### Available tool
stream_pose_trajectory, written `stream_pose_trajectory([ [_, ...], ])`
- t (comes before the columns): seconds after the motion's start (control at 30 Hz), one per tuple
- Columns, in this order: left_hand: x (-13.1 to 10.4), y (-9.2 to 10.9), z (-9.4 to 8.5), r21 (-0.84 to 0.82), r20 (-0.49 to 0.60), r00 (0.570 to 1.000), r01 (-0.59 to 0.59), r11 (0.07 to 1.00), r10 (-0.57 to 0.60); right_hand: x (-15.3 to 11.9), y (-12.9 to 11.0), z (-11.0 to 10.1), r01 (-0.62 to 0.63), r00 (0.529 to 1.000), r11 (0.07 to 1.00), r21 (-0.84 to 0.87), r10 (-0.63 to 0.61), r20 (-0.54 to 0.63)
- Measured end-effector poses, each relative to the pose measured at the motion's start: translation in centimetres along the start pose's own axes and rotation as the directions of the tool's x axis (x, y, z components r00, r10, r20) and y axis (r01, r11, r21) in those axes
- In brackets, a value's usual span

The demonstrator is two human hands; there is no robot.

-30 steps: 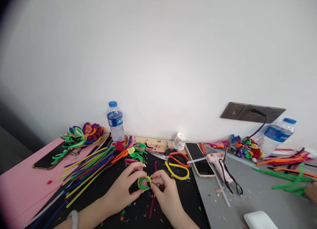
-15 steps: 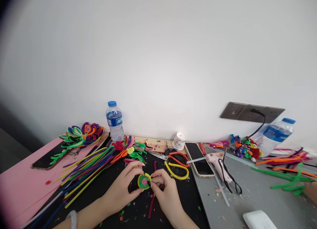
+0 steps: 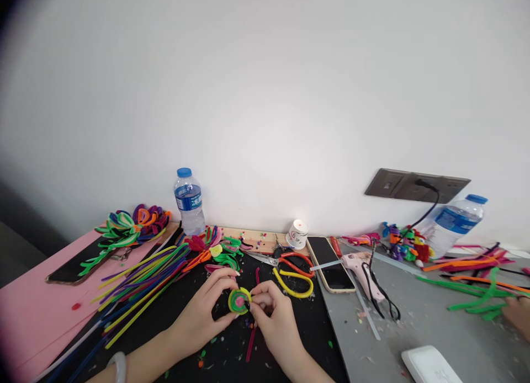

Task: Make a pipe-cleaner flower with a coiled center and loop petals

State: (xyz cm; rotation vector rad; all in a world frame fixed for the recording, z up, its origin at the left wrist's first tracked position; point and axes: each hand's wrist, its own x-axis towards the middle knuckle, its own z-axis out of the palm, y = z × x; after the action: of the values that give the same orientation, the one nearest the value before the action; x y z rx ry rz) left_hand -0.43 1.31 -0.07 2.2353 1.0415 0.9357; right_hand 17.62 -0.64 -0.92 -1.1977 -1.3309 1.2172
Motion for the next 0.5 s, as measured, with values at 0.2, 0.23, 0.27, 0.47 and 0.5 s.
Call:
stream_pose_trajectory([
  [0.2,0.09,0.14,0.03,-0.011,-0.022,1.000,0.006,1.000,-0.006,-0.07,0.07,-0.07,-0.003,1.000,1.000,-0.002,0.003,-0.005],
  [0.23,0.09,0.19,-0.02,-0.007,-0.017,1.000,0.009,1.000,-0.009,-0.06,0.11,-0.08,-0.002,1.000,1.000,-0.009,0.002,-0.005],
  [0.27,0.10,0.23,-0.07,-0.002,-0.012,1.000,0.011,1.000,-0.011,-0.05,0.15,-0.10,0.000,1.000,1.000,-0.017,0.000,-0.007],
  [0.47,0.07,0.24,-0.14,0.034,-0.017,1.000,-0.024,0.999,0.024,-0.13,0.14,-0.10,0.008,1.000,1.000,-0.025,-0.008,0.000],
  [0.5,0.06,0.22,-0.13,0.039,-0.018,0.999,-0.028,0.999,0.029,-0.14,0.11,-0.09,0.005,1.000,1.000,-0.017,-0.005,0.004],
])
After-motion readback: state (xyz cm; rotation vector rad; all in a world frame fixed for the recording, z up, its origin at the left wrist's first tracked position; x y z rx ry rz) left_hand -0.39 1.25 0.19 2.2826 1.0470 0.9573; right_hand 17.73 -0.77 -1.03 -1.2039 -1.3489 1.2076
